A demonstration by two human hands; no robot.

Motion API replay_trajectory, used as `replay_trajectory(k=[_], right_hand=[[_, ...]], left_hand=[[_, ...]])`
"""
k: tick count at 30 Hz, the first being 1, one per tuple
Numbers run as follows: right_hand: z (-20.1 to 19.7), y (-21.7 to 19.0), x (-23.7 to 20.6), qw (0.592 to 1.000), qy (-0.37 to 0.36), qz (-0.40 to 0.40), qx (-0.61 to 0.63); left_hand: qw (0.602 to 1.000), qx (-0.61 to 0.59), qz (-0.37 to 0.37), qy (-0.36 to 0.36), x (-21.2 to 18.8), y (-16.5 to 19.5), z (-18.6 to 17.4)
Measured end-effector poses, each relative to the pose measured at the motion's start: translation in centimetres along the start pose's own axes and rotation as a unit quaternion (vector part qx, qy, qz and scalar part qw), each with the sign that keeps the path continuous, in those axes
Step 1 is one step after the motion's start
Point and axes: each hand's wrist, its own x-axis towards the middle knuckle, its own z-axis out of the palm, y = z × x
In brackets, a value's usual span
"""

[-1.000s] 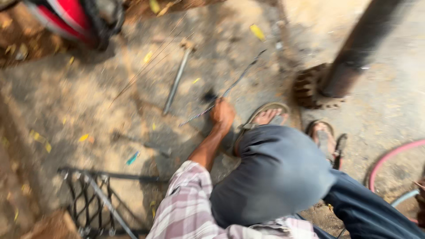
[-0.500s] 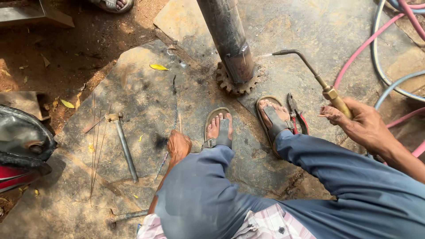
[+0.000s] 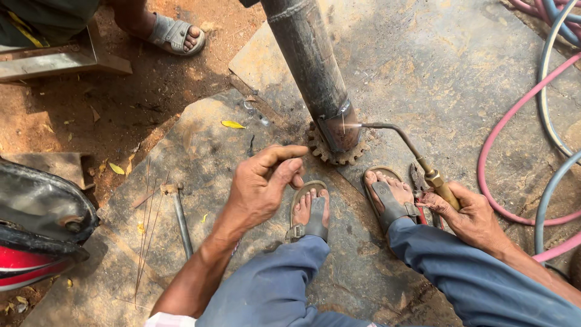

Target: The person is welding a metal pipe to a gear-like metal piece on the ground. They use a welding torch in their right hand and a filler rod in their left hand to apply welds around the joint, creating sparks and molten metal.

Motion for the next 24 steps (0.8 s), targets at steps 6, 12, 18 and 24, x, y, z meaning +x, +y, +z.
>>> replay_trajectory(k=[6,12,18,24], right_hand=[[0.6,-0.5,0.2,0.996,-0.005,0.083,-0.038],[0.9,-1.2,0.1,0.996,-0.014,0.072,-0.051],[0.8,-1.8,0.1,0.995,-0.023,0.062,-0.073],[0.7,-1.4,-0.1,0.997,-0.042,0.055,-0.026]], left_hand=[[0.971,-0.027,0.195,0.136,1.3,-0.3,4.7],[0.961,-0.092,0.187,0.182,1.0,-3.0,5.0],[0.958,-0.174,0.137,0.184,1.0,-3.7,5.3],[0.958,-0.143,0.152,0.198,0.6,-3.3,4.8]])
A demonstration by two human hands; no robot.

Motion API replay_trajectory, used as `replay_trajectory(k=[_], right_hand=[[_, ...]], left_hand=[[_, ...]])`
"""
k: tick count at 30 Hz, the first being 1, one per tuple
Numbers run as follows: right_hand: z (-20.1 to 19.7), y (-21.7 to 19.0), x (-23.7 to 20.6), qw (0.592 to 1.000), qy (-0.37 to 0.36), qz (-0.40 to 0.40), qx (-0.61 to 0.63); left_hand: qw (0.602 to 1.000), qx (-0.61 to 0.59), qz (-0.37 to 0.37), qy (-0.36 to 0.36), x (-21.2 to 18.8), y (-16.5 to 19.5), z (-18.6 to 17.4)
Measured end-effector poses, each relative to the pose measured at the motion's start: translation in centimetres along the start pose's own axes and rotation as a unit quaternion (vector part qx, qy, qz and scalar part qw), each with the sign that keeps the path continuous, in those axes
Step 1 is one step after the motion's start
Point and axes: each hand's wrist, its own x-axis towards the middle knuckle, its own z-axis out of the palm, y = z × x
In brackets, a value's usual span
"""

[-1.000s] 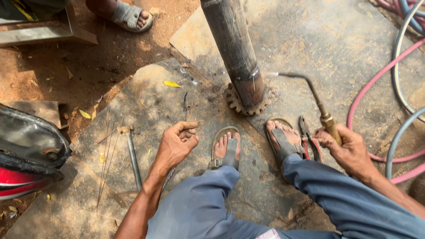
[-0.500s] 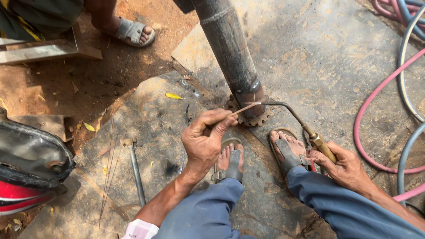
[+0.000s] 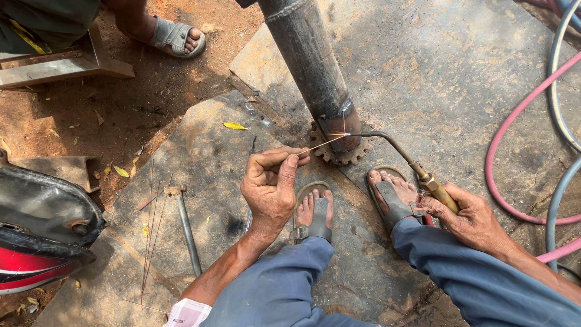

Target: The person is welding a metal pipe to a gear-like metal piece on the ground. They use a welding torch in their right hand and a filler rod in their left hand to apply welds around the joint, creating sparks and molten metal.

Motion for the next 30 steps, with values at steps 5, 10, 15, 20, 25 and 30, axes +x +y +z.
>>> replay_trajectory(k=[5,10,15,20,25,30], right_hand=[[0.0,0.2,0.1,1.0,0.002,0.008,-0.027],[0.1,0.1,0.1,0.998,0.012,-0.016,-0.057],[0.1,0.1,0.0,0.998,0.012,0.015,-0.056],[0.1,-0.1,0.1,0.998,0.009,-0.017,-0.065],[0.3,-0.6,-0.1,0.998,0.019,0.003,-0.057],[0.3,-0.8,-0.1,0.999,0.013,0.013,-0.037]], left_hand=[[1.0,0.006,0.004,-0.007,0.1,0.2,0.1],[1.0,0.014,-0.009,0.005,0.1,0.3,0.1],[1.0,0.016,-0.012,0.001,-0.1,0.2,0.0],[1.0,0.02,-0.009,-0.004,-0.2,0.0,-0.1],[1.0,0.021,-0.008,-0.003,-0.2,-0.1,-0.2],[0.999,0.035,-0.007,-0.009,-0.2,-0.1,-0.3]])
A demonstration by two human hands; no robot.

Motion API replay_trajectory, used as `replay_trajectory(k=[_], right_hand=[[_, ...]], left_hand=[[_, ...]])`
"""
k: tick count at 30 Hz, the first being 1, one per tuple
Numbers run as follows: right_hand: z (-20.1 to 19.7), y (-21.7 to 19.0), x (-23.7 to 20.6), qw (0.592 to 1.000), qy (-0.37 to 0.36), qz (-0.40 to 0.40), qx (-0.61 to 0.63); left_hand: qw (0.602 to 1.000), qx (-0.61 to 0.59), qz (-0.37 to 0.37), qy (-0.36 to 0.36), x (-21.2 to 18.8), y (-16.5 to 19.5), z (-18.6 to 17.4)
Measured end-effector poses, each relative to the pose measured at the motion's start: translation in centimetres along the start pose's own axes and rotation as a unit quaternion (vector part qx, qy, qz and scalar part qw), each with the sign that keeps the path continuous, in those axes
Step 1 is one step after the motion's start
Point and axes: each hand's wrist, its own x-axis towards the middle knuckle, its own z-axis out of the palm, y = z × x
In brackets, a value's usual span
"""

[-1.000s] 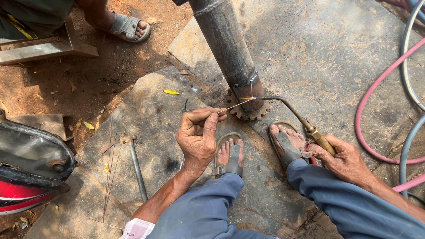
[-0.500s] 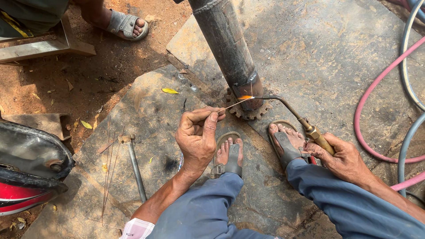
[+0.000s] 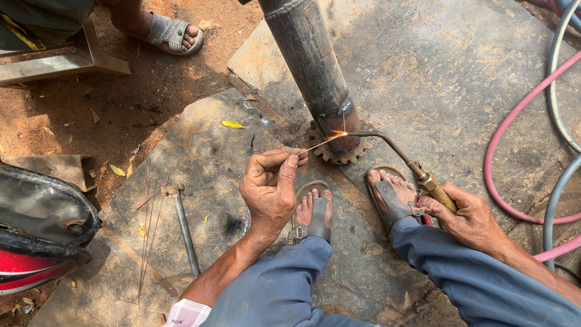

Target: The person is welding a metal pipe to a gear-like metal piece on the ground. They use a welding torch in their right hand and a filler rod in their left hand to apply welds around the joint, creating sparks and molten metal.

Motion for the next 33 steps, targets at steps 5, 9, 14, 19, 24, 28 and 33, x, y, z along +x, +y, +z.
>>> replay_trajectory(k=[5,9,14,19,24,28,33], right_hand=[[-0.1,0.5,0.2,1.0,-0.005,-0.009,0.002],[0.1,0.9,0.3,1.0,0.01,-0.003,-0.015],[0.2,0.3,0.7,0.997,0.023,0.043,0.053],[0.4,-1.2,1.1,0.999,0.046,0.021,-0.019],[0.3,-2.5,2.0,0.996,0.006,0.081,-0.046],[0.5,-3.2,2.6,0.996,-0.014,0.028,-0.078],[0.7,-3.7,2.2,0.99,-0.023,0.095,-0.102]], left_hand=[[1.0,-0.009,-0.007,0.005,0.0,-0.1,0.0],[1.0,-0.006,-0.006,0.009,0.1,-0.1,0.1],[1.0,-0.019,-0.017,0.007,0.1,0.1,0.1],[1.0,-0.028,-0.01,0.007,0.2,-0.1,0.2],[0.999,-0.032,-0.044,0.002,-0.1,-0.5,0.3],[0.998,-0.014,-0.056,-0.008,0.1,-1.3,0.4],[0.994,-0.061,-0.086,0.011,0.4,-2.3,-0.4]])
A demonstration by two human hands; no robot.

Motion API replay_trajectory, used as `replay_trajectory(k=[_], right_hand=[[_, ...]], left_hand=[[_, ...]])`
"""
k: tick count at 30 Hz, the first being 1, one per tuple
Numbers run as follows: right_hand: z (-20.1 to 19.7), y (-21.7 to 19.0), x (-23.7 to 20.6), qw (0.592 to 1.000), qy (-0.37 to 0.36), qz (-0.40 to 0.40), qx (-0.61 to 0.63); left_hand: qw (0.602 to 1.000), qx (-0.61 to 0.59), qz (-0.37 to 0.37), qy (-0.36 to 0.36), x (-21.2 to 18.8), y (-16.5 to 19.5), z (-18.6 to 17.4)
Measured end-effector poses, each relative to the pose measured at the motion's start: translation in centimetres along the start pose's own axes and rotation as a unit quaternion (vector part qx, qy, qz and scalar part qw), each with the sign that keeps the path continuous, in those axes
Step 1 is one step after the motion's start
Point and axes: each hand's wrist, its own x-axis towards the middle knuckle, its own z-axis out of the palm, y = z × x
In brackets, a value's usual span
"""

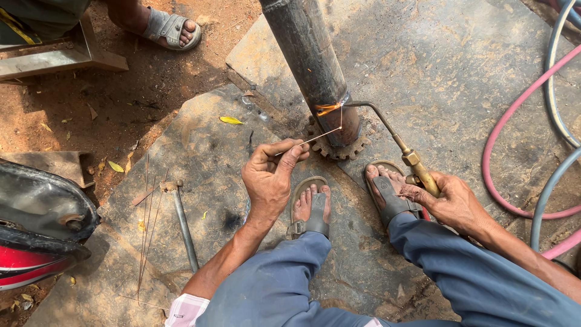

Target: The person is welding a metal pipe to a gear-like metal piece on the ground. They use a welding torch in their right hand and a filler rod in their left hand to apply welds around the joint, creating sparks and molten metal.

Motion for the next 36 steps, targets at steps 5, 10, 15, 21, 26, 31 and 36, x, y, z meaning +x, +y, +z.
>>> replay_trajectory(k=[5,10,15,21,26,31,36], right_hand=[[-0.1,-0.1,-0.2,1.0,0.014,-0.02,-0.013],[-0.1,-0.4,-0.2,1.0,0.008,-0.02,-0.002],[-0.1,-0.6,-0.5,1.0,-0.005,0.016,0.021],[0.0,-0.1,-0.1,1.0,0.008,-0.023,0.014],[-0.1,-0.4,-0.1,0.999,0.002,-0.027,0.028],[-0.3,-1.6,-0.8,0.997,-0.002,0.013,0.07],[-0.4,-2.4,-1.1,0.995,0.016,-0.008,0.097]], left_hand=[[0.99,-0.118,-0.045,0.057,0.3,-1.0,-1.2],[0.966,-0.209,-0.109,0.11,0.7,-2.1,-2.2],[0.951,-0.245,-0.126,0.141,0.8,-2.6,-2.7],[0.982,-0.137,-0.031,0.123,0.5,-2.4,-2.5],[0.985,-0.134,-0.02,0.11,0.4,-2.2,-2.6],[0.984,-0.134,-0.039,0.109,-0.1,-2.3,-2.9],[0.983,-0.152,-0.036,0.099,-0.3,-2.6,-3.3]])
